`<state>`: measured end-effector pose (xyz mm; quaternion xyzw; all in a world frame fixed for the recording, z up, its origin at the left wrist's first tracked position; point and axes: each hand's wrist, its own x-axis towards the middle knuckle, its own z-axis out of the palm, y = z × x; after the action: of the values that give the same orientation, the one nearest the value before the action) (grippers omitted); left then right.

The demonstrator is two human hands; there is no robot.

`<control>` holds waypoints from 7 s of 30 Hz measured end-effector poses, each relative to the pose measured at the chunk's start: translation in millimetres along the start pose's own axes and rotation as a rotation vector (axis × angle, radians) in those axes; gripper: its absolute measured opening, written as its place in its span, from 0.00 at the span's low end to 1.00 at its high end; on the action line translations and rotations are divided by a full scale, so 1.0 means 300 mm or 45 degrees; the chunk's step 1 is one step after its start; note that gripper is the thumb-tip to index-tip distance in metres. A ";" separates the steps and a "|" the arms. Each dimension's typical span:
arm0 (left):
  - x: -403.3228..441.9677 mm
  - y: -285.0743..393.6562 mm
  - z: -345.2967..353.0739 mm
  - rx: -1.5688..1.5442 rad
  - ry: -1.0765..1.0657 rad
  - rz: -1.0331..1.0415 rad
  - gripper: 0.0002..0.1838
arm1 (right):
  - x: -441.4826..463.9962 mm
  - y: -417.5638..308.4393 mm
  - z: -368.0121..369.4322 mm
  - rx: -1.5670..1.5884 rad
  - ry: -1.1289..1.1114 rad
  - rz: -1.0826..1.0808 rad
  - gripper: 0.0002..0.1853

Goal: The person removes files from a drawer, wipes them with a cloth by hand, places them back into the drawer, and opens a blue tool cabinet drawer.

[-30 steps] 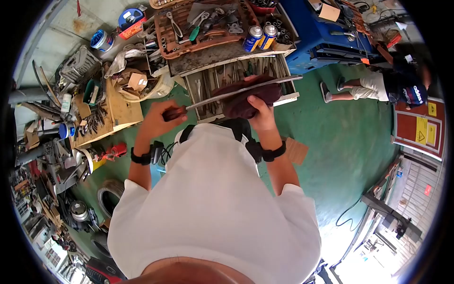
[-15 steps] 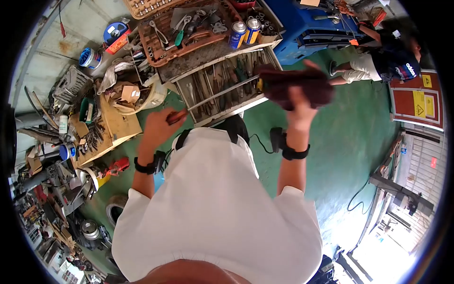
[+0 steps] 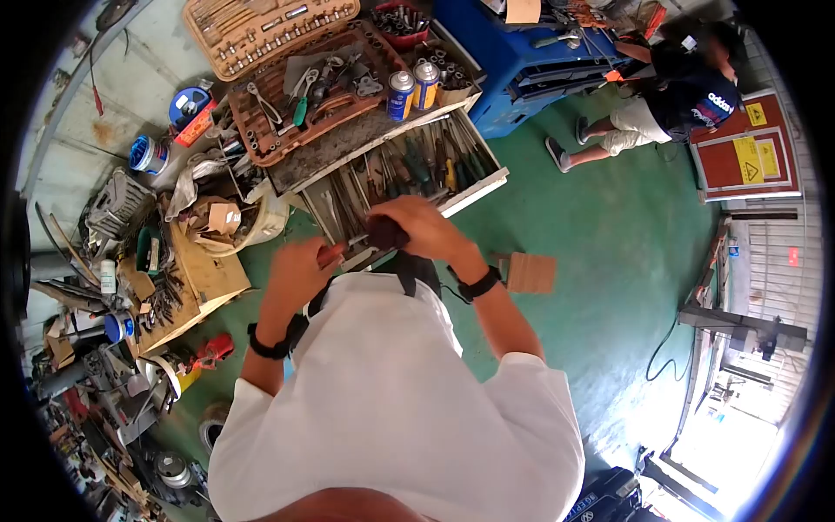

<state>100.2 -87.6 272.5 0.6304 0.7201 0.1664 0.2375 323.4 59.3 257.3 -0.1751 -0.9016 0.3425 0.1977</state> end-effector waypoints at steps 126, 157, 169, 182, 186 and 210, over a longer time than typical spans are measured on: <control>0.059 -0.001 -0.026 -0.743 0.203 0.316 0.37 | 0.101 -0.117 0.059 0.874 0.897 0.413 0.33; 0.098 -0.030 -0.080 -0.875 0.460 0.463 0.11 | 0.188 -0.250 -0.144 1.291 0.991 0.072 0.46; 0.094 -0.045 -0.098 -0.671 0.311 0.553 0.12 | 0.224 -0.241 -0.011 1.254 0.476 0.043 0.41; 0.049 -0.001 -0.221 -1.535 0.336 0.536 0.29 | 0.215 -0.272 0.099 0.279 0.298 0.091 0.35; 0.057 0.012 -0.204 -1.524 0.447 0.443 0.26 | 0.220 -0.288 0.073 0.416 0.285 0.123 0.37; 0.037 0.081 -0.184 -1.353 0.657 0.320 0.13 | 0.184 -0.167 0.134 0.178 0.497 -0.004 0.35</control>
<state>88.9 -69.8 330.1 0.4447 0.4927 0.6779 0.3161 247.6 26.9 277.1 -0.2225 -0.8206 0.3634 0.3810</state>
